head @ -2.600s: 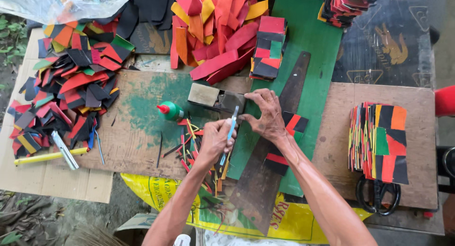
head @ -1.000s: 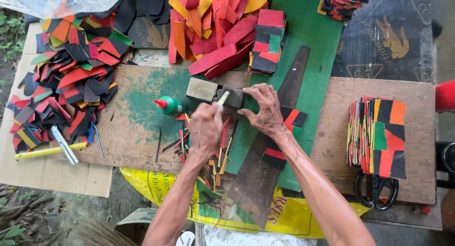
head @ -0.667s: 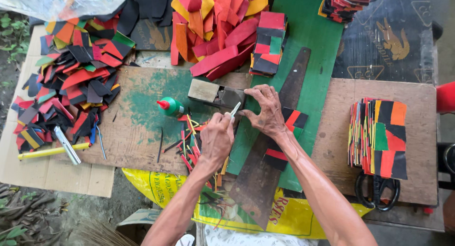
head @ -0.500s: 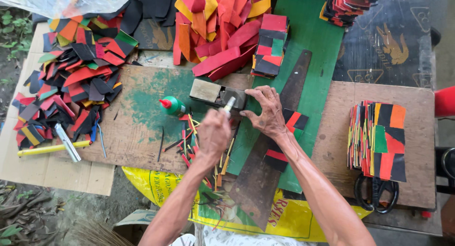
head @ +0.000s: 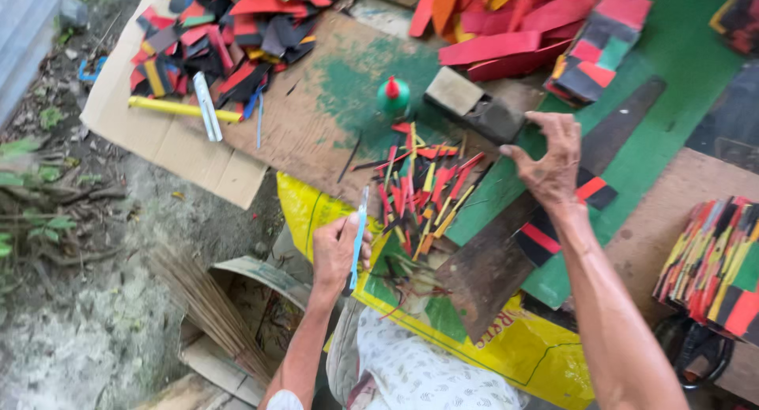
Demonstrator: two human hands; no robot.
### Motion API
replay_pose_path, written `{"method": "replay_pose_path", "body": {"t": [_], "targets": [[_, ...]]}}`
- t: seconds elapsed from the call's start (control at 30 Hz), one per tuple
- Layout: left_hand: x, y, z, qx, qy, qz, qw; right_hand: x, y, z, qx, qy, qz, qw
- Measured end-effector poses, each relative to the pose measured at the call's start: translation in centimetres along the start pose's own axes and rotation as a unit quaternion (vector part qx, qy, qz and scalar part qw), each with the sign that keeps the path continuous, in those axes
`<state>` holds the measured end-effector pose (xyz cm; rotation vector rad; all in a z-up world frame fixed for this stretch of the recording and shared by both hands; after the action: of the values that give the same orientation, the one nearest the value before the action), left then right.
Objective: The person uses a utility knife and a metal ruler to trim the edges of small, multicolored rectangular pieces of material. The person repeatedly aligns the ruler, cuts along the edge, and stacks the finished pieces on the table.
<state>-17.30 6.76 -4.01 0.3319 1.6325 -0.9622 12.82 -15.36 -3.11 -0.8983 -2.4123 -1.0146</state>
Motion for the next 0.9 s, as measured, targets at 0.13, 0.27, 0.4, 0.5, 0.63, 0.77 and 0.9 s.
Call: {"method": "replay_pose_path", "body": {"t": [0.13,0.27,0.4,0.5,0.63,0.77,0.9], "targets": [[3.8,0.0,-2.4,0.023,-0.04,-0.04,0.998,0.4,0.1,-0.4,0.062,-0.02,0.027,0.998],[4.5,1.4,-3.1,0.025,0.094,-0.04,0.994,1.9,-0.8,-3.1,0.099,0.019,0.054,0.993],[2.0,-0.9,-4.6,-0.098,0.381,0.304,0.868,3.4,-4.4,-5.9,-0.001,-0.002,0.077,0.997],[1.0,-1.8,-4.1,-0.098,0.44,0.355,0.819,3.7,-9.8,-7.9,-0.052,-0.017,0.113,0.992],[0.6,-3.9,-3.8,-0.045,0.276,0.203,0.938,4.7,-13.9,-9.1,-0.105,-0.001,0.192,0.976],[5.1,-5.6,1.4,0.027,0.15,0.024,0.988,6.9,-16.3,-8.8,-0.055,-0.036,0.183,0.981],[7.9,-7.0,8.0,0.084,0.045,0.034,0.995,8.0,-15.9,-8.5,-0.014,-0.079,0.128,0.989]]}}
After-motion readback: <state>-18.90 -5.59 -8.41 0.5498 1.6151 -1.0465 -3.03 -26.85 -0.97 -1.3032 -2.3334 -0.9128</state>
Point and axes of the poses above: each hand's wrist, its own y-axis towards the middle knuckle, its own z-axis out of the palm, x = y × z, the point moved 3 cm from there along y, towards the middle knuckle, and after that the axes turned 1 degree about -z, right-handed, at the moved point
